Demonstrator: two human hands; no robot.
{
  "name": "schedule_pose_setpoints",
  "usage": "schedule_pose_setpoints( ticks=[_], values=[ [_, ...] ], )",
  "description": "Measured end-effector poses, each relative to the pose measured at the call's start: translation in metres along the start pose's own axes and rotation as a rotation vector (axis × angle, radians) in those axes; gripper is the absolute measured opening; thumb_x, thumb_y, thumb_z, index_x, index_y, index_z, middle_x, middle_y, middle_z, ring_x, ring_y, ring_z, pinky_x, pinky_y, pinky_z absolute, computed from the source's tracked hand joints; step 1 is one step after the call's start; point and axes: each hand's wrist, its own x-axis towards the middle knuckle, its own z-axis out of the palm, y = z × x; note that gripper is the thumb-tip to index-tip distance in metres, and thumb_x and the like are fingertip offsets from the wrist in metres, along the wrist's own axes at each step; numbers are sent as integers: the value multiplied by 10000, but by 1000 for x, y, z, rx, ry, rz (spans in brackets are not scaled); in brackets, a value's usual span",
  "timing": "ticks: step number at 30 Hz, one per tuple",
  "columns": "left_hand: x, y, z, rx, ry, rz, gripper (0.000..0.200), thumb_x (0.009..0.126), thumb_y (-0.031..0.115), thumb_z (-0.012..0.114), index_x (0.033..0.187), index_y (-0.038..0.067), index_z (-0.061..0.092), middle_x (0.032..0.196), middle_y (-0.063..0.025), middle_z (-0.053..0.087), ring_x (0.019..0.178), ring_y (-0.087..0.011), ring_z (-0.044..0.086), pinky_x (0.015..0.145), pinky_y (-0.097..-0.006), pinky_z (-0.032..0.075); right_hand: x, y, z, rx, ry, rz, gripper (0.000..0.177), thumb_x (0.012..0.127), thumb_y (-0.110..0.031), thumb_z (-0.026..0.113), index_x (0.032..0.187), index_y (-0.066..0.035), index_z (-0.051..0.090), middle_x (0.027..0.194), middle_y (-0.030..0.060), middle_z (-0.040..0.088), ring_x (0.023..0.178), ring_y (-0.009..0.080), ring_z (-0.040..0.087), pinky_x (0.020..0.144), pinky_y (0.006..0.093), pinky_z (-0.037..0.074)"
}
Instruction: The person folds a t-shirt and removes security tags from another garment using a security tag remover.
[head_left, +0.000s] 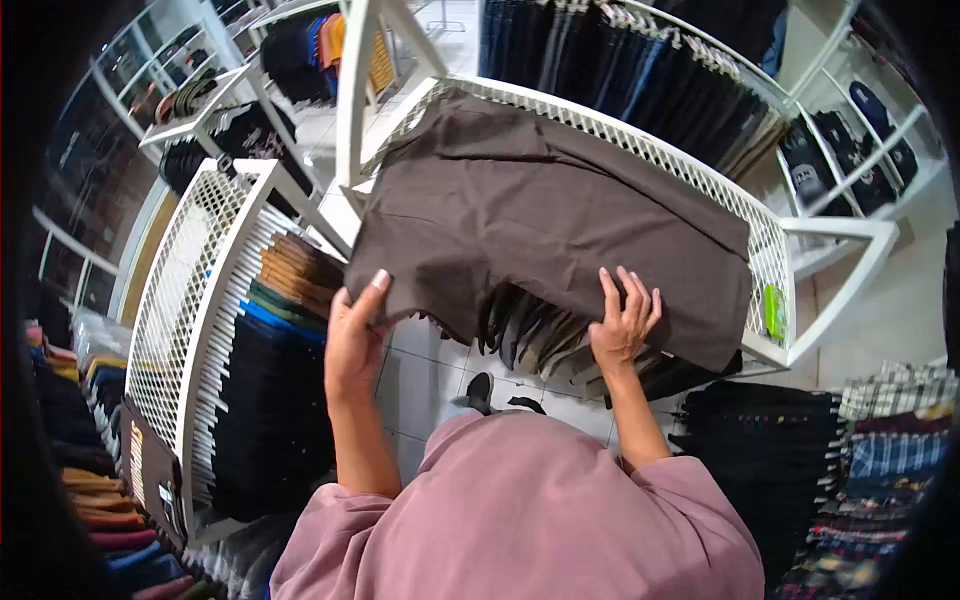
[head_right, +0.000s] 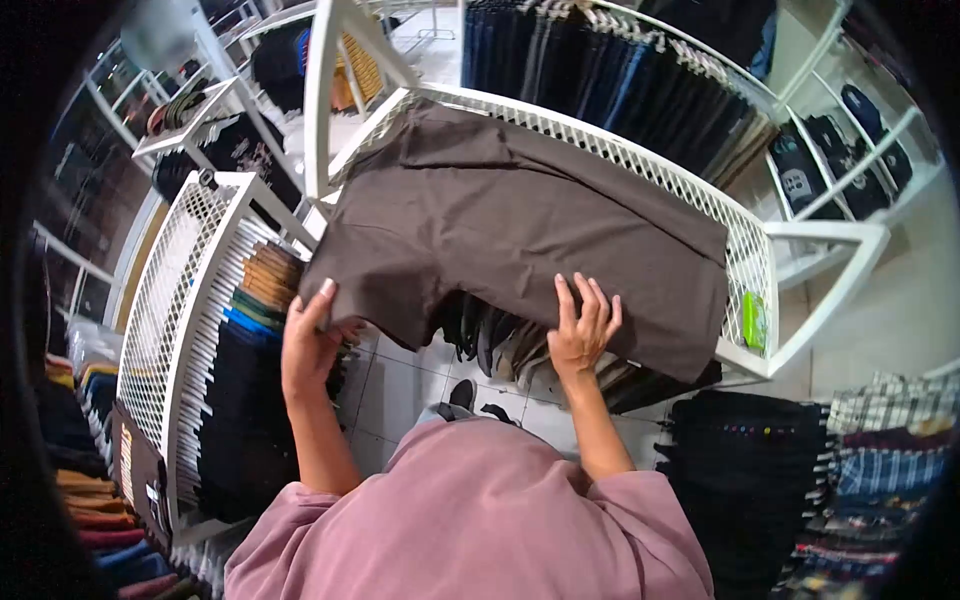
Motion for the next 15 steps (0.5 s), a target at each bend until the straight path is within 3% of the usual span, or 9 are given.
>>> schedule_pose_setpoints(
  ticks=[1, 2, 6, 8, 12, 15],
  values=[
    [4, 6, 7, 6, 42, 49, 356, 953, 204, 699, 1211, -7, 576, 1007, -102, 692, 814, -219, 708, 671, -386, 607, -6, 13, -8, -14, 12, 29, 688, 673, 57, 641, 1314, -194, 649, 1329, 38, 576, 1283, 249, 540, 1154, 541, 299],
    [8, 15, 4, -38, -73, 62, 275, 960, 158, 698, 1160, -4, 600, 1130, -119, 677, 957, -213, 704, 821, -395, 613, -13, 27, -17, -34, 25, 61, 674, 668, 55, 645, 1296, -189, 656, 1310, 38, 581, 1270, 249, 549, 1144, 537, 313],
    [35, 32, 16, -126, -112, 169, 241, 981, 147, 663, 1172, 8, 614, 1076, -100, 693, 944, -242, 701, 851, -454, 598, -56, 105, -56, -146, 115, 151, 479, 664, 22, 668, 1119, -125, 698, 1175, 34, 636, 1137, 259, 612, 1086, 512, 387],
    [60, 32, 12, -170, -185, 164, 241, 1005, 129, 615, 1207, 0, 630, 1069, -107, 698, 952, -249, 710, 856, -433, 589, -68, 130, -89, -203, 133, 196, 335, 724, -14, 694, 1049, -96, 699, 1114, 57, 659, 1070, 281, 632, 1025, 503, 444],
    [90, 40, 39, -129, -366, 207, 276, 1033, 167, 573, 1256, 8, 603, 1105, -124, 701, 969, -256, 720, 840, -391, 590, -73, 162, -130, -119, 141, 143, 336, 705, 35, 708, 1021, -77, 712, 1021, 102, 701, 998, 321, 657, 948, 446, 495],
    [127, 48, 62, -89, -394, 149, 311, 1033, 222, 590, 1269, 19, 605, 1150, -136, 707, 1037, -253, 710, 853, -393, 580, -46, 174, -148, 118, 148, 333, 302, 747, 60, 679, 1034, -27, 714, 1015, 150, 710, 999, 370, 656, 908, 435, 518]
  ],
)
